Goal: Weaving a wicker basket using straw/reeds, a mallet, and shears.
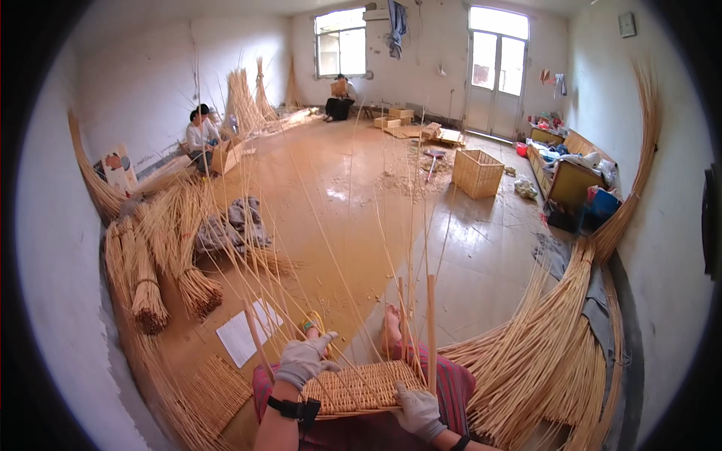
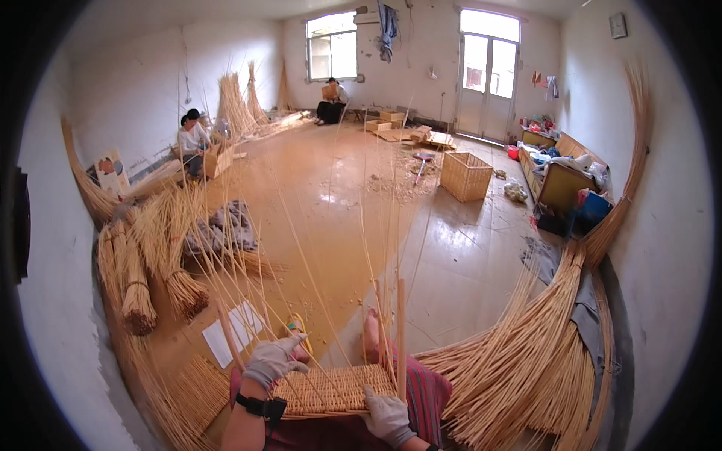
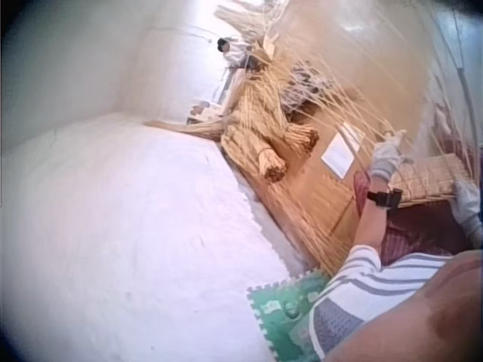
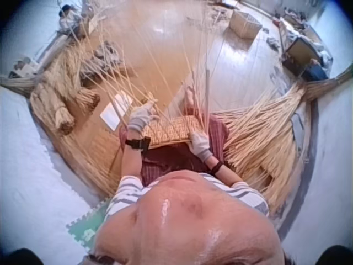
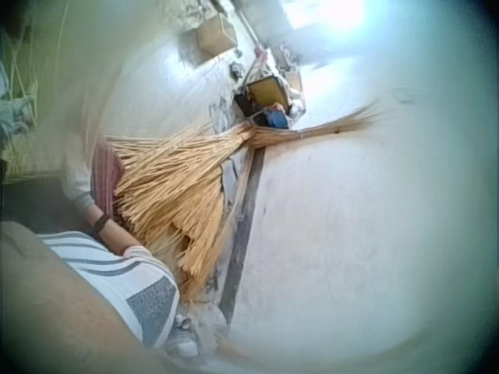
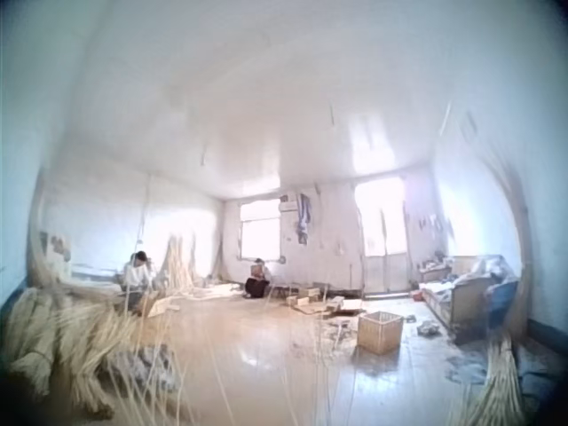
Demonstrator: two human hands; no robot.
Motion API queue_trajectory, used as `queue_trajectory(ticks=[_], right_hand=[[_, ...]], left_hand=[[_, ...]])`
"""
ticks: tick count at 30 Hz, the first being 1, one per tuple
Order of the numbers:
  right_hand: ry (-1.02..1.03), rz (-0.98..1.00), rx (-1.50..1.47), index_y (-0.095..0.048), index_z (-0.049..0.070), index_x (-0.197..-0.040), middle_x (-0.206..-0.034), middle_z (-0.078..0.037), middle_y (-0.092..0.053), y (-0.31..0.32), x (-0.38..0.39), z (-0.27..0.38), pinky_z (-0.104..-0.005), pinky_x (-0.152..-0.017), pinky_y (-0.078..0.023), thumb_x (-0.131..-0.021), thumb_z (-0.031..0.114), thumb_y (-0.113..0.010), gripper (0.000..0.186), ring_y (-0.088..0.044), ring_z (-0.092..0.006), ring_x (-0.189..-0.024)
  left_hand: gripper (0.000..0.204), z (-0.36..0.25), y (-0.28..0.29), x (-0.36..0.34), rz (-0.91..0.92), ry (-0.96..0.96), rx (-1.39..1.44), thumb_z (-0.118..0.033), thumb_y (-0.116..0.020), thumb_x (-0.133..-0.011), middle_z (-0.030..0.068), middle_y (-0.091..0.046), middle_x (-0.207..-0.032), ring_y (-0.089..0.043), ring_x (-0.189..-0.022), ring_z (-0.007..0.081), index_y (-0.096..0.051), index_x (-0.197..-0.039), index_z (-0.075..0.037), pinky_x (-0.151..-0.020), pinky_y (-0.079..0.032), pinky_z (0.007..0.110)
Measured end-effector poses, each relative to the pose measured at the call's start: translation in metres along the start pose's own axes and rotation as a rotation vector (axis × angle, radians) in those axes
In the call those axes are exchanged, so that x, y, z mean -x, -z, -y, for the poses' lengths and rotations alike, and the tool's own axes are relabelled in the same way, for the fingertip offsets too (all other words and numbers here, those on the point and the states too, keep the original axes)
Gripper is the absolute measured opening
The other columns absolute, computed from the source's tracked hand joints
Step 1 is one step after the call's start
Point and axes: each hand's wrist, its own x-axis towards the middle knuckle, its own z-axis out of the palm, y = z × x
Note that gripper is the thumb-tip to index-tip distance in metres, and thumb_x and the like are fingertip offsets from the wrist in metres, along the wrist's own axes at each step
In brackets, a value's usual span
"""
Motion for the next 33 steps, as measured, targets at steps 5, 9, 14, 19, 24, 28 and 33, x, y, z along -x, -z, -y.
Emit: queue_trajectory(ticks=[5, 9, 14, 19, 24, 28, 33], right_hand=[[-0.077, 0.076, 0.052, -0.050, -0.001, -0.141, -0.090, -0.004, -0.073, -0.011, 0.007, -0.014, -0.0439, -0.076, -0.052, -0.078, 0.028, -0.080, 0.076, -0.071, -0.0276, -0.082], [0.005, -0.012, -0.003, -0.047, -0.002, -0.144, -0.093, -0.008, -0.071, 0.009, -0.014, -0.008, -0.0440, -0.077, -0.052, -0.079, 0.027, -0.078, 0.078, -0.068, -0.0294, -0.083], [0.024, -0.047, -0.050, -0.046, -0.003, -0.146, -0.099, -0.011, -0.071, 0.003, -0.009, -0.013, -0.0435, -0.079, -0.052, -0.082, 0.028, -0.076, 0.078, -0.068, -0.0302, -0.085], [0.005, -0.018, -0.012, -0.047, -0.004, -0.145, -0.099, -0.011, -0.070, 0.003, -0.004, -0.005, -0.0436, -0.080, -0.052, -0.082, 0.030, -0.076, 0.077, -0.068, -0.0300, -0.085], [0.008, -0.023, -0.005, -0.050, -0.004, -0.143, -0.098, -0.012, -0.070, 0.004, -0.007, -0.005, -0.0436, -0.079, -0.052, -0.082, 0.032, -0.076, 0.075, -0.068, -0.0301, -0.084], [0.021, -0.048, 0.000, -0.051, -0.003, -0.141, -0.095, -0.010, -0.071, 0.004, -0.010, -0.005, -0.0442, -0.076, -0.052, -0.081, 0.032, -0.076, 0.074, -0.068, -0.0300, -0.080], [-0.044, 0.054, 0.009, -0.048, -0.003, -0.142, -0.097, -0.004, -0.074, 0.008, -0.005, -0.003, -0.0444, -0.079, -0.053, -0.078, 0.025, -0.079, 0.076, -0.071, -0.0279, -0.084]], left_hand=[[0.090, -0.019, 0.004, -0.012, 0.079, 0.022, -0.055, -0.054, -0.087, -0.066, 0.0047, -0.069, -0.103, -0.068, -0.089, 0.0282, -0.056, -0.145, -0.025, -0.077, -0.052, 0.043], [0.089, -0.007, 0.005, -0.009, -0.064, -0.059, -0.029, -0.056, -0.085, -0.067, 0.0038, -0.072, -0.114, -0.068, -0.092, 0.0303, -0.056, -0.145, -0.025, -0.079, -0.052, 0.043], [0.091, -0.019, 0.010, -0.010, -0.025, -0.033, -0.081, -0.059, -0.084, -0.065, 0.0064, -0.071, -0.118, -0.067, -0.090, 0.0304, -0.057, -0.145, -0.024, -0.081, -0.052, 0.042], [0.093, -0.001, -0.007, -0.007, -0.026, -0.065, 0.003, -0.061, -0.083, -0.065, 0.0088, -0.067, -0.117, -0.066, -0.088, 0.0335, -0.056, -0.146, -0.024, -0.084, -0.053, 0.044], [0.091, -0.008, 0.002, -0.006, -0.035, -0.071, -0.034, -0.055, -0.084, -0.068, 0.0099, -0.065, -0.128, -0.067, -0.099, 0.0295, -0.054, -0.147, -0.022, -0.088, -0.052, 0.041], [0.090, -0.012, 0.013, -0.004, 0.003, -0.032, -0.004, -0.049, -0.086, -0.071, 0.0077, -0.068, -0.133, -0.070, -0.105, 0.0244, -0.052, -0.149, -0.020, -0.088, -0.052, 0.036], [0.092, -0.013, 0.005, -0.005, 0.020, -0.042, -0.136, -0.052, -0.086, -0.071, 0.0064, -0.071, -0.124, -0.071, -0.101, 0.0229, -0.051, -0.150, -0.019, -0.083, -0.052, 0.033]])
